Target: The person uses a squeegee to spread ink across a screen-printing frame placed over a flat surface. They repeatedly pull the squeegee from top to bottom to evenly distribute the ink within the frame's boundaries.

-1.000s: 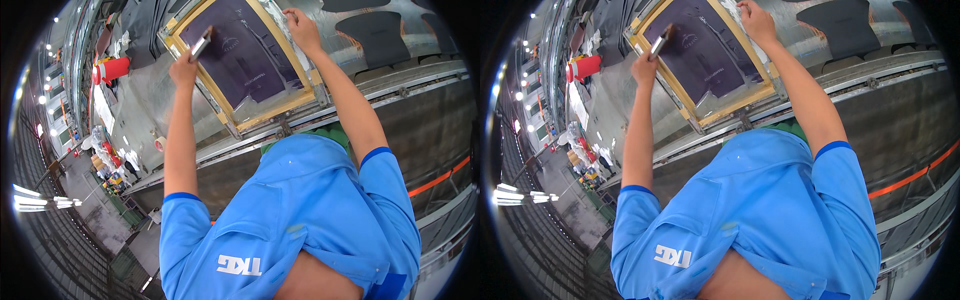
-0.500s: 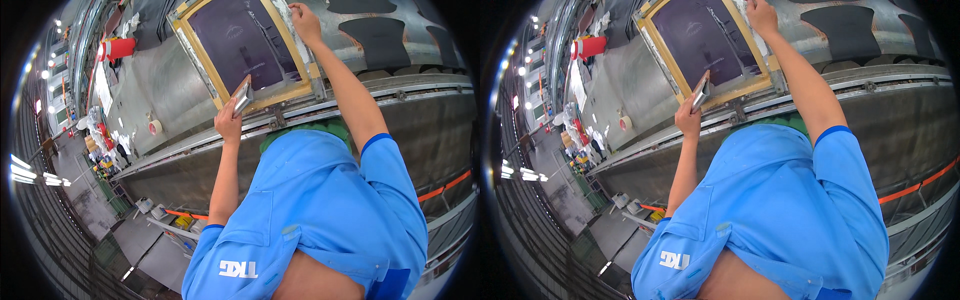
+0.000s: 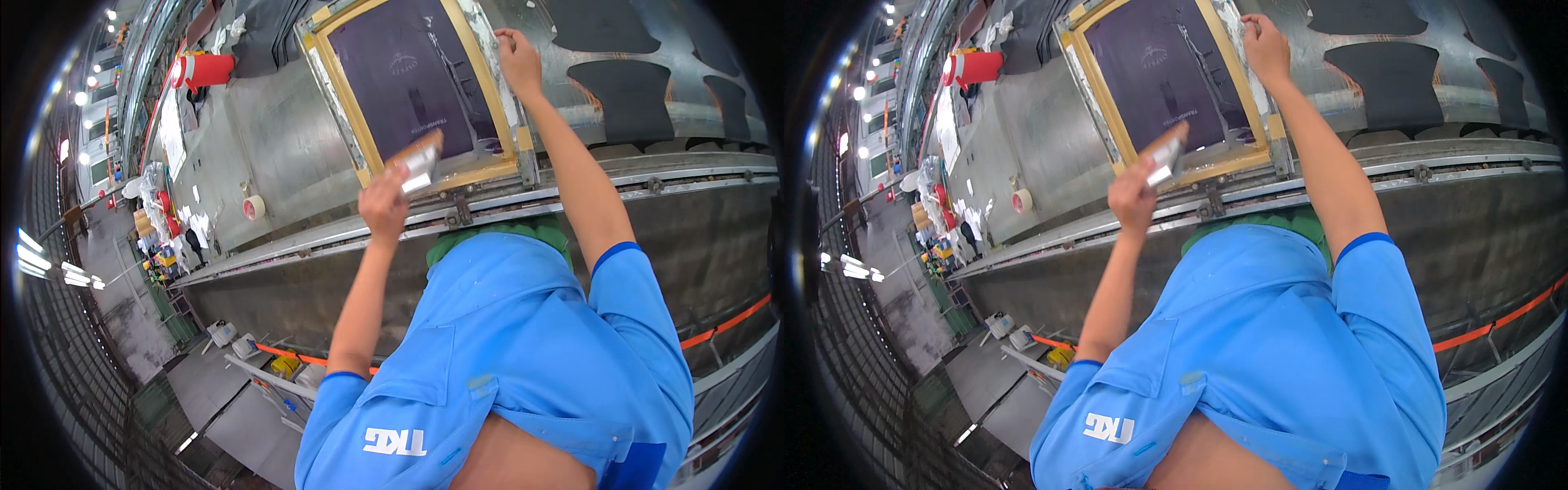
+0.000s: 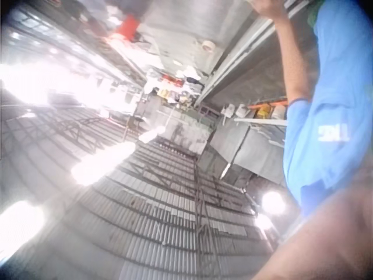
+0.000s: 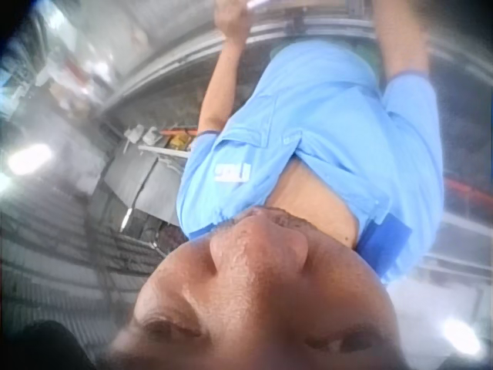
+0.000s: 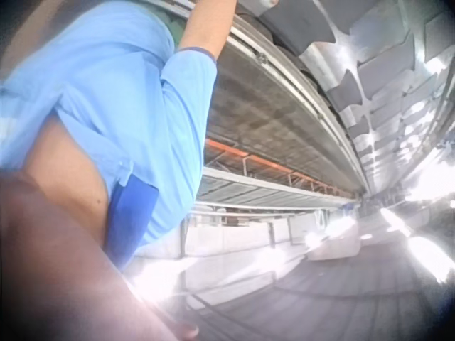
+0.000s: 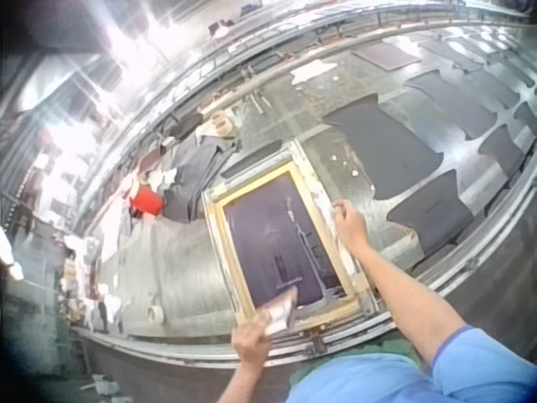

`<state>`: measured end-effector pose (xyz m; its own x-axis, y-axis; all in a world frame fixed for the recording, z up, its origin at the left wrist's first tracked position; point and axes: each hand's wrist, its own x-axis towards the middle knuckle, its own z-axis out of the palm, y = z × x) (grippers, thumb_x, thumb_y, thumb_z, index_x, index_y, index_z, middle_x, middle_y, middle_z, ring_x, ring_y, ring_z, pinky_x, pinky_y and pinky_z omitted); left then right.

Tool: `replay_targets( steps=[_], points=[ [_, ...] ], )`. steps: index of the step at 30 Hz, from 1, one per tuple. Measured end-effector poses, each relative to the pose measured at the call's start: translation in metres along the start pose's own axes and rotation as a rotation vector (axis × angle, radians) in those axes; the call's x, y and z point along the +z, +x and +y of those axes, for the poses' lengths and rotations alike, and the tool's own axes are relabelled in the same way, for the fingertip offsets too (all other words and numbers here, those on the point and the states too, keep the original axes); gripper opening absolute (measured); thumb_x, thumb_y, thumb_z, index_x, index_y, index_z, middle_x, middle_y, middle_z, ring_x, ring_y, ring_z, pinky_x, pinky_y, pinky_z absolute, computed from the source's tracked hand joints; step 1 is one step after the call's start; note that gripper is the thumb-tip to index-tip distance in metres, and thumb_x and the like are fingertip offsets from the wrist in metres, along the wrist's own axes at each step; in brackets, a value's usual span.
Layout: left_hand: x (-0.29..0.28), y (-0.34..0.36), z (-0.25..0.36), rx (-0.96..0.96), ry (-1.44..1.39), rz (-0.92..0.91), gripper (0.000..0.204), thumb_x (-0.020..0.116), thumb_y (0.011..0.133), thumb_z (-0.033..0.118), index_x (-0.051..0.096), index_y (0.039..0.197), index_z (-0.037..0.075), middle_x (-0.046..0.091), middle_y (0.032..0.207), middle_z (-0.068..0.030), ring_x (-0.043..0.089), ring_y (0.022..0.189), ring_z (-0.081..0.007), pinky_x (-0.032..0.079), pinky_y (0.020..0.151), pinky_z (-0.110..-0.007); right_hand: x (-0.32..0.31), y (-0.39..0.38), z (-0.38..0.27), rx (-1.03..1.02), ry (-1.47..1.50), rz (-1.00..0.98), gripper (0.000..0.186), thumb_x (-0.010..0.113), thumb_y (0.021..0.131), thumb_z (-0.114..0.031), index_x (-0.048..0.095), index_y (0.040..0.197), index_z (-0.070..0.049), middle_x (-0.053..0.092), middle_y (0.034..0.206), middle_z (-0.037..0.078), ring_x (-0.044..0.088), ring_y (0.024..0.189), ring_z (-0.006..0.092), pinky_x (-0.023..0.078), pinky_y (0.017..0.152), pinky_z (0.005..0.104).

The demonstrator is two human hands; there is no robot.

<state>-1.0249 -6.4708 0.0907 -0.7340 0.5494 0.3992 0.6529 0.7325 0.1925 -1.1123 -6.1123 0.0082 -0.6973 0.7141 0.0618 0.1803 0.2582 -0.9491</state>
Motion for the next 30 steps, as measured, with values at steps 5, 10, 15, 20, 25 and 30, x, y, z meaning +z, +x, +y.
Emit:
replay_targets(
  steps=[5, 10, 15, 20, 25, 30],
  points=[
    [0.035, 0.168, -0.057, -0.354, 0.109, -0.082, 0.043, 0.063, 0.074, 0.013, 0.074, 0.115, 0.019, 0.073, 0.093, -0.0114, 0.070, 0.088, -0.0325, 0.053, 0.071, -0.044, 0.000, -0.006, -0.009, 0.057, 0.012, 0.002, 0.024, 0.054, 0.098, -0.031, 0.071, 0.110, -0.018, 0.071, 0.081, 0.017, 0.069, 0.084, 0.0398, 0.052, 0.076, 0.0474],
    [0.066, 0.265, -0.070, -0.325, 0.184, -0.061, 0.037, 0.064, 0.077, 0.021, 0.076, 0.111, 0.023, 0.074, 0.090, -0.0125, 0.070, 0.085, -0.0353, 0.055, 0.076, -0.045, -0.006, -0.011, -0.020, 0.088, -0.005, -0.024, 0.021, 0.055, 0.097, -0.027, 0.070, 0.108, -0.017, 0.071, 0.079, 0.016, 0.069, 0.080, 0.0394, 0.052, 0.073, 0.0487],
    [0.094, 0.250, -0.018, -0.196, 0.040, -0.084, 0.030, 0.067, 0.075, 0.015, 0.079, 0.102, 0.020, 0.076, 0.095, -0.0074, 0.069, 0.088, -0.0321, 0.054, 0.077, -0.045, -0.007, -0.006, -0.020, 0.072, -0.002, -0.012, 0.020, 0.055, 0.097, -0.025, 0.071, 0.107, -0.017, 0.070, 0.075, 0.015, 0.068, 0.076, 0.0389, 0.051, 0.071, 0.0487],
    [0.080, 0.144, 0.007, 0.241, 0.008, -0.216, 0.039, 0.068, 0.070, 0.003, 0.077, 0.103, 0.022, 0.076, 0.107, 0.0006, 0.069, 0.092, -0.0223, 0.047, 0.069, -0.039, 0.000, -0.006, -0.008, 0.056, 0.019, -0.011, 0.022, 0.054, 0.098, -0.028, 0.071, 0.108, -0.017, 0.070, 0.076, 0.014, 0.068, 0.078, 0.0394, 0.051, 0.072, 0.0484],
    [0.043, 0.042, 0.049, 0.283, -0.043, -0.280, 0.047, 0.069, 0.068, -0.002, 0.075, 0.107, 0.022, 0.075, 0.112, 0.0014, 0.069, 0.094, -0.0185, 0.046, 0.070, -0.036, 0.000, -0.003, -0.006, 0.053, 0.004, -0.029, 0.023, 0.054, 0.098, -0.028, 0.070, 0.108, -0.017, 0.071, 0.078, 0.013, 0.068, 0.081, 0.0385, 0.052, 0.075, 0.0476],
    [0.015, 0.011, 0.026, -0.120, -0.170, -0.308, 0.041, 0.071, 0.072, 0.003, 0.072, 0.110, 0.017, 0.074, 0.096, -0.0038, 0.069, 0.086, -0.0242, 0.049, 0.074, -0.038, 0.001, -0.001, -0.001, 0.023, -0.001, -0.049, 0.025, 0.053, 0.098, -0.029, 0.071, 0.109, -0.016, 0.072, 0.082, 0.014, 0.068, 0.085, 0.0392, 0.051, 0.078, 0.0474]
  ],
)
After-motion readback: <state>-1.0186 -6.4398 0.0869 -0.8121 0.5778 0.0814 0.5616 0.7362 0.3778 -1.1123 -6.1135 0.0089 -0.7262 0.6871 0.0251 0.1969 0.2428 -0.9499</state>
